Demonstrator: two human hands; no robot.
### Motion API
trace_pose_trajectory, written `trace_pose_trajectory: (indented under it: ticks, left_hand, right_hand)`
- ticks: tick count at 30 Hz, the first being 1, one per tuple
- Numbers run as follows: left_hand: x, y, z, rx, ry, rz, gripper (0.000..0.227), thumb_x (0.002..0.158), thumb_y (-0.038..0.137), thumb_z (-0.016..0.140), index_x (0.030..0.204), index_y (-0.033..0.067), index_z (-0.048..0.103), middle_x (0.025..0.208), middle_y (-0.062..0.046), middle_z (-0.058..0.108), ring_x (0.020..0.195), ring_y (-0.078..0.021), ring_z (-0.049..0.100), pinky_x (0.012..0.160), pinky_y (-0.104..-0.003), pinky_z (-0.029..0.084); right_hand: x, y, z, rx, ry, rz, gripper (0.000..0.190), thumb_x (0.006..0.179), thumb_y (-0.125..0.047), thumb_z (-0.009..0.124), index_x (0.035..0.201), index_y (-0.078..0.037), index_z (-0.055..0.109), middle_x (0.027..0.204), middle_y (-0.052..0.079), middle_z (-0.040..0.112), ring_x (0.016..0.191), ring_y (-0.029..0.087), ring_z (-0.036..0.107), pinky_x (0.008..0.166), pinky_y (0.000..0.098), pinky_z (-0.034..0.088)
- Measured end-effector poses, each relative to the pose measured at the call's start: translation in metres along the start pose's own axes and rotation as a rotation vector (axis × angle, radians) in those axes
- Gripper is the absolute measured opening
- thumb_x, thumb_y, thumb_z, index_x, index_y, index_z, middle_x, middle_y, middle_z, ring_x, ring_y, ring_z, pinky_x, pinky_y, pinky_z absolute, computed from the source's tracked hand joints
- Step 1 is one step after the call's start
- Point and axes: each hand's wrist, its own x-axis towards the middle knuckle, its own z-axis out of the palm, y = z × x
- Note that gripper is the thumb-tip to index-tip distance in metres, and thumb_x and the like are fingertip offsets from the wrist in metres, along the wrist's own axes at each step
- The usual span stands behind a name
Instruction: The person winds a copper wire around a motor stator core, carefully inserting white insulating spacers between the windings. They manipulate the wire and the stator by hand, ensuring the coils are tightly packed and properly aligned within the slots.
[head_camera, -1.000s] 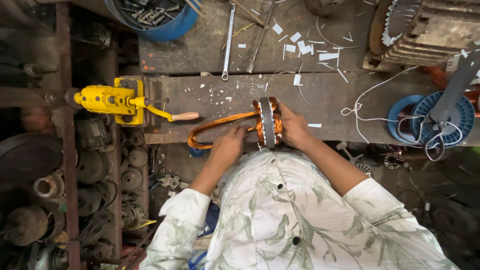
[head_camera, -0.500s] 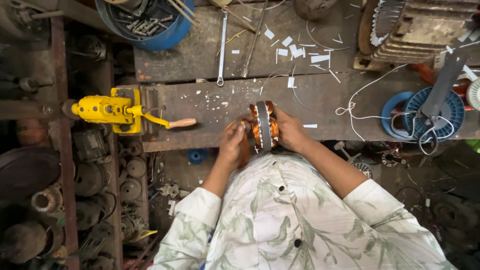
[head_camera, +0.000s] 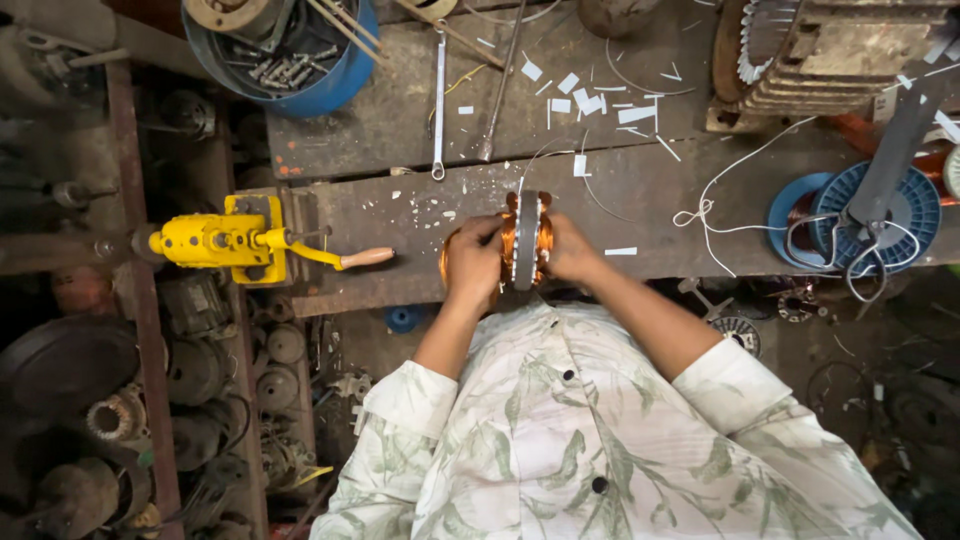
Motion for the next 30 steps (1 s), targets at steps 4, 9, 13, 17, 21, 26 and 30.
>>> trace_pose_trajectory:
  ticks: [4,9,13,17,21,26,30]
  left_hand:
    - [0.011,-0.009,-0.015,0.075,-0.104,0.019,0.019,0.085,0.006,0.077,0.104,0.0023,0.078,0.104,-0.013,0.075,0.095,-0.0224,0.072,0.087,-0.033,0.055]
    - [0.016,-0.019,-0.011,0.022,-0.096,-0.018,0.017,0.081,0.001,0.072,0.097,0.0026,0.074,0.095,-0.008,0.078,0.092,-0.02,0.078,0.085,-0.032,0.061]
    - [0.008,-0.015,-0.015,0.153,-0.08,0.147,0.028,0.079,0.001,0.074,0.106,0.0028,0.07,0.098,-0.012,0.074,0.089,-0.029,0.073,0.081,-0.037,0.058]
    - [0.006,-0.016,-0.018,0.391,-0.049,0.577,0.036,0.073,-0.001,0.073,0.109,0.0014,0.07,0.11,-0.02,0.071,0.099,-0.0386,0.07,0.087,-0.043,0.056]
    - [0.009,0.0,-0.013,0.284,-0.142,0.284,0.031,0.082,0.008,0.078,0.111,0.0008,0.069,0.104,-0.02,0.071,0.098,-0.0397,0.07,0.085,-0.045,0.056]
    - [0.023,0.016,-0.011,0.318,-0.166,0.231,0.039,0.072,0.004,0.078,0.11,0.0001,0.073,0.098,-0.02,0.075,0.089,-0.0357,0.073,0.079,-0.041,0.056]
    - [0.03,0.008,-0.007,0.196,-0.241,0.094,0.04,0.07,0.002,0.078,0.11,0.0002,0.07,0.095,-0.013,0.077,0.087,-0.0237,0.077,0.08,-0.034,0.059]
  right_hand:
    - [-0.01,-0.018,0.004,-0.327,0.387,-0.257,0.033,0.073,0.001,0.075,0.106,-0.001,0.071,0.099,0.015,0.074,0.091,0.027,0.072,0.078,0.0377,0.056]
    - [-0.022,-0.067,0.0,-0.727,0.549,-0.223,0.043,0.067,0.003,0.076,0.109,0.0,0.068,0.106,0.024,0.069,0.096,0.047,0.066,0.079,0.0481,0.054]
    - [-0.016,-0.073,0.009,-0.629,0.472,-0.169,0.043,0.075,0.003,0.071,0.117,-0.005,0.069,0.113,0.019,0.071,0.103,0.041,0.069,0.088,0.0455,0.056]
    - [-0.02,-0.079,0.005,-0.609,0.364,-0.142,0.045,0.075,-0.002,0.072,0.12,-0.005,0.069,0.116,0.019,0.071,0.103,0.04,0.067,0.087,0.0457,0.054]
    - [-0.026,-0.078,-0.004,-0.783,0.314,-0.233,0.036,0.077,-0.005,0.072,0.113,-0.005,0.07,0.107,0.017,0.072,0.097,0.039,0.068,0.09,0.0494,0.051]
    - [-0.025,-0.065,-0.012,-0.892,0.342,-0.248,0.023,0.078,-0.005,0.073,0.1,-0.004,0.069,0.096,0.016,0.071,0.094,0.041,0.065,0.089,0.0517,0.05]
    - [-0.025,-0.057,-0.028,-0.787,0.382,-0.177,0.045,0.064,-0.004,0.067,0.108,0.002,0.067,0.106,0.023,0.069,0.102,0.044,0.063,0.092,0.0506,0.051]
